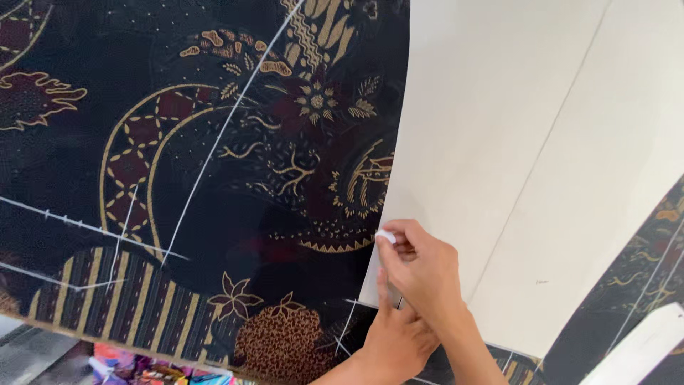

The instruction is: The person aligns a white paper pattern on a dark patterned fabric and uses a white marking tool to trace the pattern's edges. The person repeatedly repositions the pattern and marks along the seams and edges.

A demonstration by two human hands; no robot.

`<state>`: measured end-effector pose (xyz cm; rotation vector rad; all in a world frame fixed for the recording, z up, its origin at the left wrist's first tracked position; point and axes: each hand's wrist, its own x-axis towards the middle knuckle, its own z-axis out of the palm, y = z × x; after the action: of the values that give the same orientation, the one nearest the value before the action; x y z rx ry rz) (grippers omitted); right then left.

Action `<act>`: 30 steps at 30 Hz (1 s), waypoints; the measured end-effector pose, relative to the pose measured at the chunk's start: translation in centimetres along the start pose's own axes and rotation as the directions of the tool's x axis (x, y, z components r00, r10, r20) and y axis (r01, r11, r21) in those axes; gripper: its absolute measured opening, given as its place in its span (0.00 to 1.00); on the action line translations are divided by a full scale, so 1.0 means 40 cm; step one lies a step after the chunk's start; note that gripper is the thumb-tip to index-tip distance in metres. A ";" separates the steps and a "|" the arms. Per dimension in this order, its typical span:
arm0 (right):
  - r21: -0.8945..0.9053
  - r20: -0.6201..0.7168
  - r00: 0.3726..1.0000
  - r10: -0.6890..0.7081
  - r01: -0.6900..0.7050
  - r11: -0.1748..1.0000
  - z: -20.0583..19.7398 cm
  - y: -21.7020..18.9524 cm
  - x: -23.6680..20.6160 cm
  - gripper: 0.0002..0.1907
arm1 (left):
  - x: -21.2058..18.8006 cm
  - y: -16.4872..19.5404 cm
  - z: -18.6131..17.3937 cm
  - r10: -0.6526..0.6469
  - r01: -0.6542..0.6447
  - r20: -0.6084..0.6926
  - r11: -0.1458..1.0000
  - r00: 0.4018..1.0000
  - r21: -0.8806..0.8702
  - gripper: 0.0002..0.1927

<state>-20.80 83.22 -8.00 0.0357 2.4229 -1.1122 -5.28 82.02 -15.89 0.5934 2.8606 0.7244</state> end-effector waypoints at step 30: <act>0.087 -0.450 0.622 -0.641 0.745 0.661 -0.126 -0.293 0.687 0.02 | 0.109 -0.046 -0.060 -0.001 0.140 -0.575 0.970 0.818 0.197 0.11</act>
<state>-49.77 74.37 -8.56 -0.7565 2.6710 -1.9375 -10.39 81.27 -14.81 0.3217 3.5442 0.6465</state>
